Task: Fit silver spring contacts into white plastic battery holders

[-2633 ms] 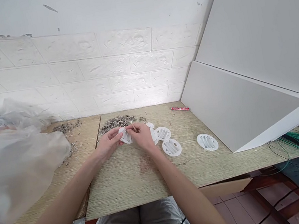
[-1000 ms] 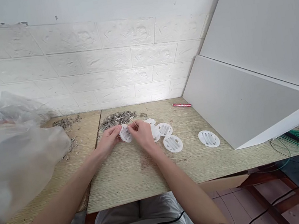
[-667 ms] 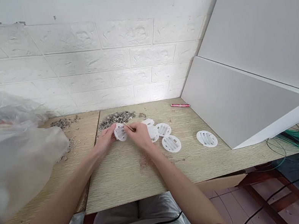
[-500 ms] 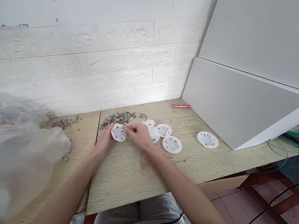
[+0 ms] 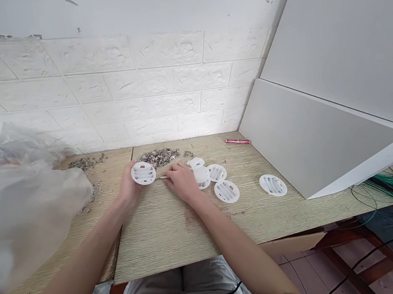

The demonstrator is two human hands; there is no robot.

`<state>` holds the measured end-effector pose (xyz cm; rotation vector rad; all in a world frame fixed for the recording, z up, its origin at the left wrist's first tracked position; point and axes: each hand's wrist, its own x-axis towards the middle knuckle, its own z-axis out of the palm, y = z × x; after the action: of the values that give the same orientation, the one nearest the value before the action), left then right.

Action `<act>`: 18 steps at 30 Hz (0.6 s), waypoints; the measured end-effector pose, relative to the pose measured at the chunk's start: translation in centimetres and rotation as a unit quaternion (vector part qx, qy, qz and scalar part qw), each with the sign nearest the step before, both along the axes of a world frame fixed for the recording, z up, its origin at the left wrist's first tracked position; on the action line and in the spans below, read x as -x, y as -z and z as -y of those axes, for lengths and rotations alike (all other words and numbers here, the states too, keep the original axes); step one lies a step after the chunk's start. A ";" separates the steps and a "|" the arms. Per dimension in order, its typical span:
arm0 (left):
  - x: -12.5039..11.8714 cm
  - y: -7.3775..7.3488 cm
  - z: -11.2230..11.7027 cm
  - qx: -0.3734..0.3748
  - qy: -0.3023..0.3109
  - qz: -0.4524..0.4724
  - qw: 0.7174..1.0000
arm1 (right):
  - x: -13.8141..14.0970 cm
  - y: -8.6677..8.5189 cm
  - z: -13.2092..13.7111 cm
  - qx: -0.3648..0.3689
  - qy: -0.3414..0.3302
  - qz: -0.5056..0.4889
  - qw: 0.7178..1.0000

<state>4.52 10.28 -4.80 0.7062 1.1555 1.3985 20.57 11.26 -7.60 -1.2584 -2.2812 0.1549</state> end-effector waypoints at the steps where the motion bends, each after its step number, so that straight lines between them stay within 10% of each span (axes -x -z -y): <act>1: 0.0 -0.1 0.0 0.001 -0.002 0.005 1.000 | 0.1 0.0 -0.1 -0.002 -0.001 0.008 1.000; 10: 0.4 0.3 -0.3 -0.004 -0.006 0.008 1.000 | -1.1 -1.3 0.1 0.011 -0.019 -0.156 0.988; 18: 0.4 1.1 -0.4 -0.014 0.015 -0.048 0.999 | -0.5 -2.2 0.9 0.256 -0.061 -0.355 0.897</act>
<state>4.15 10.65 -5.91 0.8160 1.1977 1.3704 21.11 10.37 -5.43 -1.0386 -1.7028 1.1281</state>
